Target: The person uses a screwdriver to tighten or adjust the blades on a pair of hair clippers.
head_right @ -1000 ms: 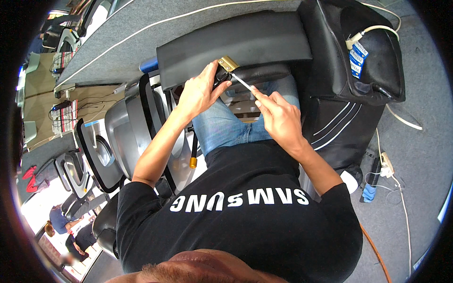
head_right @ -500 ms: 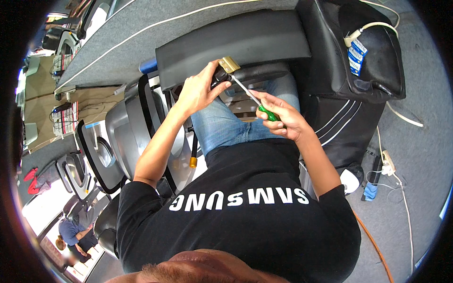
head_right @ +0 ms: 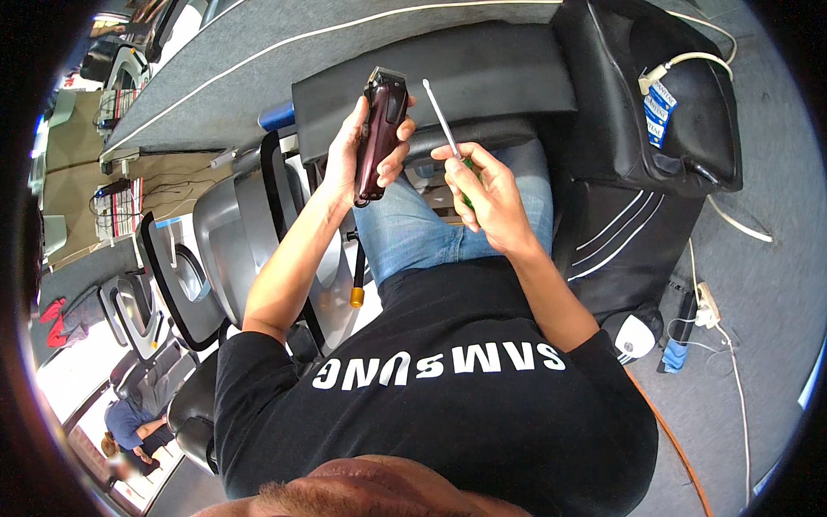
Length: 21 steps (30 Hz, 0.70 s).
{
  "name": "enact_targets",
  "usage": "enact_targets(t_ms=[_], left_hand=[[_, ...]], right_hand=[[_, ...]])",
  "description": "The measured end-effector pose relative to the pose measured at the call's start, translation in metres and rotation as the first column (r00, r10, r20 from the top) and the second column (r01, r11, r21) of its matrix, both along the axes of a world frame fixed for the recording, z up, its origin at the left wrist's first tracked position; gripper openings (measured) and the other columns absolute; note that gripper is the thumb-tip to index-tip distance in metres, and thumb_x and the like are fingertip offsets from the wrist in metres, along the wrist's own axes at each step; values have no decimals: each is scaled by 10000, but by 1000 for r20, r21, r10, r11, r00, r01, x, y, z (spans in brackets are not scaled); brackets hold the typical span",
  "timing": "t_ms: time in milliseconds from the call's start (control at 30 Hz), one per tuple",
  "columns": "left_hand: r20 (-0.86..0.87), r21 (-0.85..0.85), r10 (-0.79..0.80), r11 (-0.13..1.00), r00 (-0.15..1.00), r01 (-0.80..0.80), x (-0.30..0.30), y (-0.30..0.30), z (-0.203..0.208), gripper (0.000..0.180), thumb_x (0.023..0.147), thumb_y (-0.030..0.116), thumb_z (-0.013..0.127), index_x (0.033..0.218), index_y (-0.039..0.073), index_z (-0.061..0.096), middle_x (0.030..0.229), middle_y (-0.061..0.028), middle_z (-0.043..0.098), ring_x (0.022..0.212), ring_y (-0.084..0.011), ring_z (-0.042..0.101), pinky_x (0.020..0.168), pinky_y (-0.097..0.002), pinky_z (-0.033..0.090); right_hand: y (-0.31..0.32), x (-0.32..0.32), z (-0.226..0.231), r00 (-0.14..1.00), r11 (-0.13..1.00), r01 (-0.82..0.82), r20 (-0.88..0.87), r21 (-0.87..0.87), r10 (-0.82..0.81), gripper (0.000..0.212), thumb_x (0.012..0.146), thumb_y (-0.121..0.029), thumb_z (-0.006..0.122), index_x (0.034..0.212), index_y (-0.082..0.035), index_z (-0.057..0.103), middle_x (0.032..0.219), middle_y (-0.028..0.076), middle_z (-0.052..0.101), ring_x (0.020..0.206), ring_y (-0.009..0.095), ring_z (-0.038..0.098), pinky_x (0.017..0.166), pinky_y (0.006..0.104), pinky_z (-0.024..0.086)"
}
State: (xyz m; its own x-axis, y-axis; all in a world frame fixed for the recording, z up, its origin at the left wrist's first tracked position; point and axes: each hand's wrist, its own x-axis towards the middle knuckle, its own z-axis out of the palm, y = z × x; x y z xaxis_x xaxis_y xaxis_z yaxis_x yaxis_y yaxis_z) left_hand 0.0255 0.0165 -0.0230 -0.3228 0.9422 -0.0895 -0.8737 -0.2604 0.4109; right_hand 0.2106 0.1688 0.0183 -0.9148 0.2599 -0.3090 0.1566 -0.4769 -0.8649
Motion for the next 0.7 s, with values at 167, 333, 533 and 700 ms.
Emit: enact_targets(t_ms=[167, 333, 533, 700], left_hand=[[-188, -235, 101, 961, 977, -145, 7, 10, 16, 813, 1106, 693, 350, 1466, -20, 500, 1079, -164, 699, 663, -188, 628, 564, -296, 545], [-173, -188, 83, 975, 981, -115, 1, 7, 5, 859, 1091, 734, 338, 1458, -21, 523, 1010, -143, 717, 620, -135, 573, 528, -265, 450], [-117, -107, 57, 992, 992, -70, -3, 6, 5, 924, 1065, 792, 299, 1461, -7, 540, 828, -79, 688, 519, -118, 560, 491, -273, 462], [-50, -67, 50, 996, 997, -54, -6, 4, 1, 968, 1047, 817, 301, 1491, -16, 517, 731, -54, 622, 489, -120, 561, 453, -275, 481]], right_hand=[[-9, -3, -5, 1000, 1000, 6, 6, 5, -6, 242, 1135, -236, 589, 1211, -13, 643, 801, -32, 515, 504, 6, 440, 421, 188, 336], [-15, -2, -5, 999, 989, -40, 32, 145, 36, 241, 1138, -256, 590, 1163, -22, 644, 714, -55, 496, 501, 6, 431, 439, 198, 341], [-20, 1, -2, 998, 983, -52, 48, 177, 44, 236, 1125, -248, 620, 1191, -24, 649, 709, -57, 509, 525, 3, 434, 470, 201, 351], [-20, 1, 0, 998, 983, -60, 34, 176, 55, 238, 1109, -228, 646, 1236, -26, 633, 760, -46, 542, 566, 7, 443, 499, 203, 361]])
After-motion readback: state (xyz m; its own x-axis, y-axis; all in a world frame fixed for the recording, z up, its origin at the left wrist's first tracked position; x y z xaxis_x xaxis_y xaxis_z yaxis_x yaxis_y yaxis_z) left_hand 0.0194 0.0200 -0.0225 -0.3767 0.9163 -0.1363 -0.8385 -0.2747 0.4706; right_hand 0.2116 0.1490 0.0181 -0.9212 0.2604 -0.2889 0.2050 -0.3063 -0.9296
